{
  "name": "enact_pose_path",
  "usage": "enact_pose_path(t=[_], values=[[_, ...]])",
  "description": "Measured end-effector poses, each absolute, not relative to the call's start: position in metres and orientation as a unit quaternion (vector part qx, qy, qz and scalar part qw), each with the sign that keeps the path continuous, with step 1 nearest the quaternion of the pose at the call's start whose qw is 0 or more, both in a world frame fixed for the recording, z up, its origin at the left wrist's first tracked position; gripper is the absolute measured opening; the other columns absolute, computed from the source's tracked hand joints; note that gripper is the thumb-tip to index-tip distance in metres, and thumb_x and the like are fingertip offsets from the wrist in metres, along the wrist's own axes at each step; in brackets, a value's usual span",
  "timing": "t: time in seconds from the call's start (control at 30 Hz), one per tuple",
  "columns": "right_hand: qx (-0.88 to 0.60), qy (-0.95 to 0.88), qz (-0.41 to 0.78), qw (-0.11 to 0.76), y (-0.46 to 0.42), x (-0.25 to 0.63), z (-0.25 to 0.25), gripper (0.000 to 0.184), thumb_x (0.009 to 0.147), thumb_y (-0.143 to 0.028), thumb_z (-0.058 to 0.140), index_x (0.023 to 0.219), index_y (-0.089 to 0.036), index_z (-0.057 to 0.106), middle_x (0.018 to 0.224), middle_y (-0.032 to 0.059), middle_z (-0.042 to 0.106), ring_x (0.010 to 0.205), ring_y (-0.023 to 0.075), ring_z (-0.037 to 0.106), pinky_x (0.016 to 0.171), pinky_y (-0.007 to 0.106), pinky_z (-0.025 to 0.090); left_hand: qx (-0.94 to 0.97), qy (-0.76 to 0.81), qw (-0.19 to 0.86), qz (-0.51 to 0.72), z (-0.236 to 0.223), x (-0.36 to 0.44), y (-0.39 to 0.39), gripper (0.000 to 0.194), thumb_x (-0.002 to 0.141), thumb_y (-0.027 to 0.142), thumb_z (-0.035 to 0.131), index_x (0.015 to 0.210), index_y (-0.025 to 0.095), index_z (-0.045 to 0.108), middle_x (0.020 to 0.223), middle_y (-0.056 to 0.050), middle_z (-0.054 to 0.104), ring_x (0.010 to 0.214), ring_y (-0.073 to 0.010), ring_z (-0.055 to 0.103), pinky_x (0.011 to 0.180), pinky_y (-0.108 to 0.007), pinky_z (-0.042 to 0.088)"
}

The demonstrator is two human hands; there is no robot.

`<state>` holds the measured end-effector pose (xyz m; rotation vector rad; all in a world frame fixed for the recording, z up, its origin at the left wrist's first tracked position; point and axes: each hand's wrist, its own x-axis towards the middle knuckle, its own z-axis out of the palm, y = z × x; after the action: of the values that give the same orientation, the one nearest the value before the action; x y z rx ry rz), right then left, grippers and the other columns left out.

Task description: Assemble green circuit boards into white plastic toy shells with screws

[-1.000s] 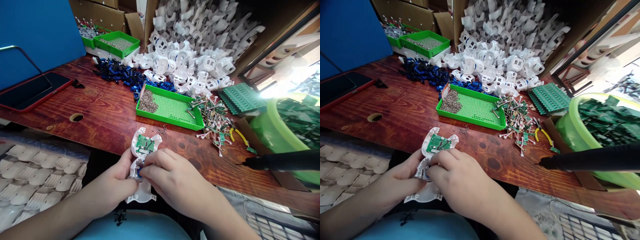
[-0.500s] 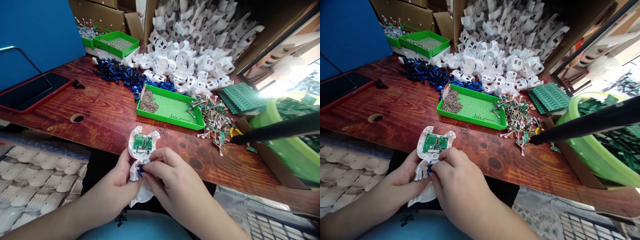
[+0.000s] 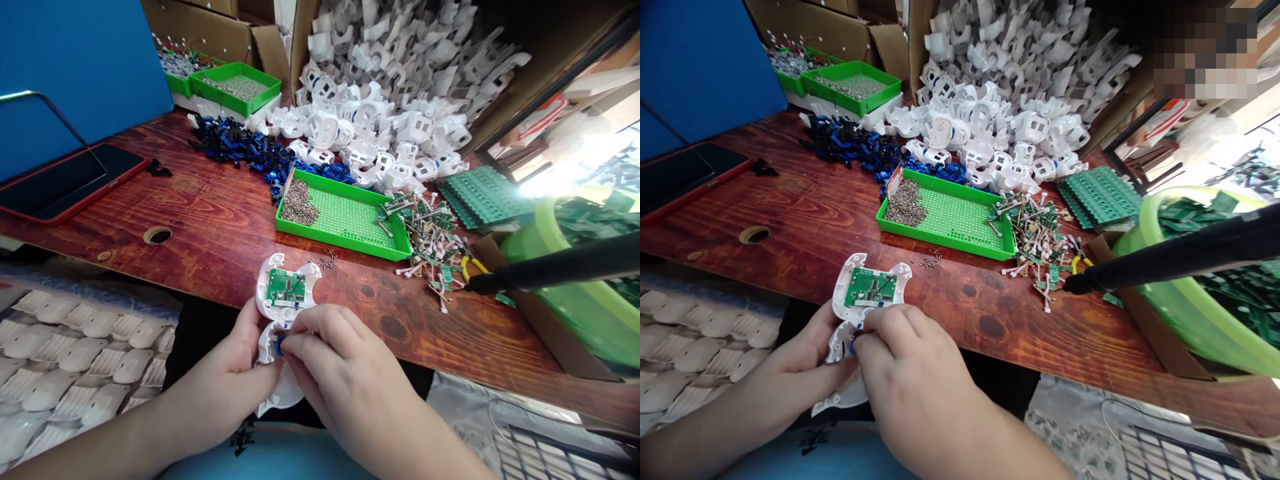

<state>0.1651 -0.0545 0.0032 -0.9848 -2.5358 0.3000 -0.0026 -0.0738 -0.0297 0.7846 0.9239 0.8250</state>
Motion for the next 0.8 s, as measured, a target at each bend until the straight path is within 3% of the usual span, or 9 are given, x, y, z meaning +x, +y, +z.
enact_pose_path(t=[0.3, 0.57, 0.8], values=[[-0.324, -0.918, 0.077, 0.214, -0.053, 0.167, -0.003, 0.017, 0.089, -0.013, 0.049, 0.095, -0.014, 0.065, 0.098, 0.0080, 0.062, 0.086, 0.0173, 0.055, 0.075, 0.029, 0.051, 0.329, 0.405, 0.762, 0.384, -0.025, -0.002, -0.071, 0.060, 0.086, 0.025, 0.062, 0.139, 0.034, 0.034, 0.130, 0.000, 0.059, 0.117, -0.0201, 0.054, 0.090, -0.024, 0.046], [-0.374, -0.882, 0.084, 0.273, -0.057, 0.164, -0.017, 0.012, 0.088, -0.014, 0.054, 0.092, -0.016, 0.065, 0.093, 0.0063, 0.064, 0.083, 0.0168, 0.057, 0.074, 0.029, 0.052, 0.375, 0.417, 0.729, 0.393, -0.023, 0.002, -0.073, 0.059, 0.089, 0.025, 0.057, 0.140, 0.035, 0.029, 0.141, 0.001, 0.050, 0.134, -0.0206, 0.038, 0.103, -0.025, 0.040], [-0.341, -0.891, 0.079, 0.288, -0.061, 0.169, -0.010, 0.017, 0.087, -0.015, 0.056, 0.100, -0.016, 0.066, 0.103, 0.0056, 0.066, 0.101, 0.0179, 0.056, 0.092, 0.029, 0.049, 0.432, 0.418, 0.693, 0.398, -0.030, 0.001, -0.075, 0.054, 0.093, 0.025, 0.050, 0.141, 0.035, 0.027, 0.145, 0.000, 0.045, 0.132, -0.0168, 0.041, 0.107, -0.024, 0.034]])
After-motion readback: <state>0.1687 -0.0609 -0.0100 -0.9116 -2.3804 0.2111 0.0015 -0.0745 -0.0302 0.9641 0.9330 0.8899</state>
